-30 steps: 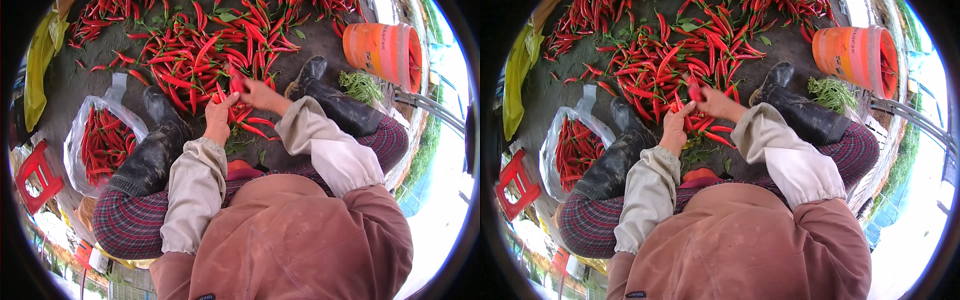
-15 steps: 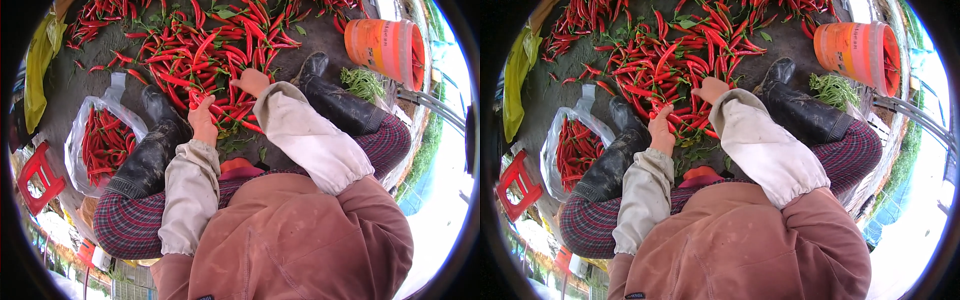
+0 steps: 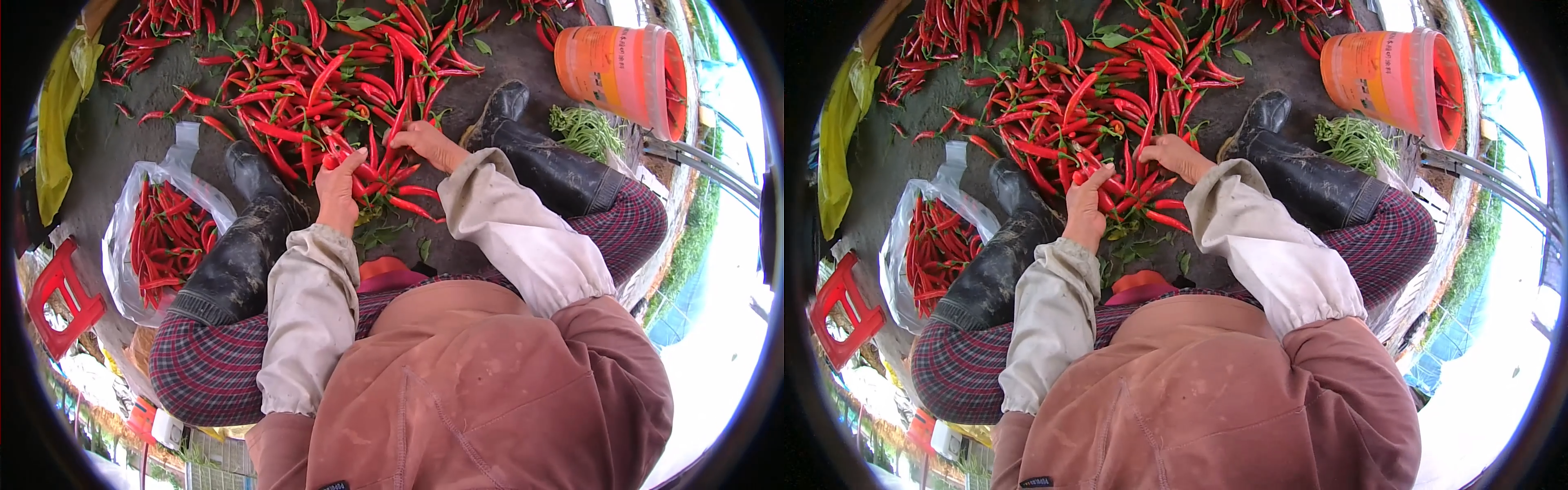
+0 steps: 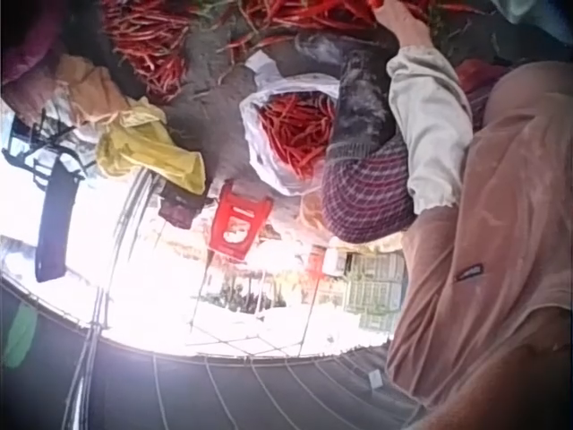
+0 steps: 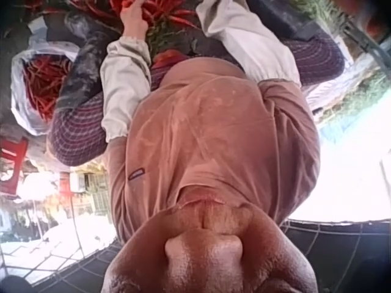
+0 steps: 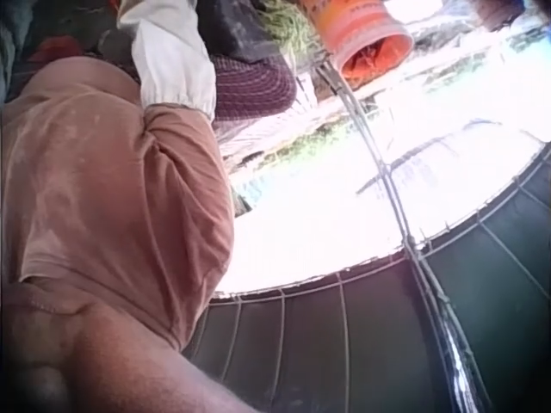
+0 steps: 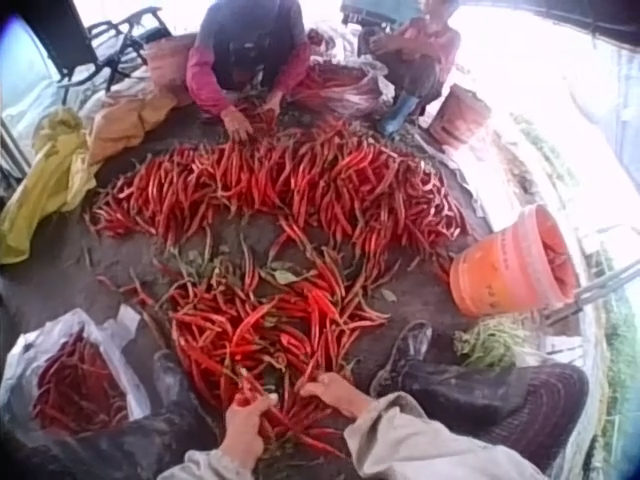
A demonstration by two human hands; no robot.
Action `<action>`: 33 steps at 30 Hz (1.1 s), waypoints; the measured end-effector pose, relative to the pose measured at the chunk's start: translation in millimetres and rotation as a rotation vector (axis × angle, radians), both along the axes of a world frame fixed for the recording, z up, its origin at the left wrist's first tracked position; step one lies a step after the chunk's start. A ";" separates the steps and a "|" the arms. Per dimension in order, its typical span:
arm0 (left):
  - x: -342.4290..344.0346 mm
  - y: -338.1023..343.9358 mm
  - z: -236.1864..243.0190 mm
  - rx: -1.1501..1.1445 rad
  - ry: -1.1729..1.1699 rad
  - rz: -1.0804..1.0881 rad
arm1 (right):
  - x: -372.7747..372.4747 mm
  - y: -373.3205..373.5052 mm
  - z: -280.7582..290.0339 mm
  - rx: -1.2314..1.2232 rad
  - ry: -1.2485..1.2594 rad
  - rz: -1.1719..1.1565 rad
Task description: Sorting red chilies from a large pile into plastic bags while sitting on the floor.
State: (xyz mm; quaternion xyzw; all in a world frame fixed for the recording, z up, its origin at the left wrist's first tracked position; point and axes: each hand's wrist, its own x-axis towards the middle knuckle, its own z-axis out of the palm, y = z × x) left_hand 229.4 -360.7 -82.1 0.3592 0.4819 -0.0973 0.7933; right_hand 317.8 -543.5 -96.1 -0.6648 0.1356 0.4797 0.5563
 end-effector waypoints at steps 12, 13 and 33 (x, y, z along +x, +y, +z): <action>22.7 -32.7 56.2 -0.415 -0.157 -0.388 | -18.9 1.0 79.7 0.097 -0.176 0.154; 26.4 -34.0 62.2 -0.482 -0.201 -0.451 | -16.1 -6.8 85.3 0.092 -0.181 0.151; 13.4 21.1 14.2 -0.100 0.068 -0.002 | 198.8 -439.4 311.7 -0.585 -0.811 -0.997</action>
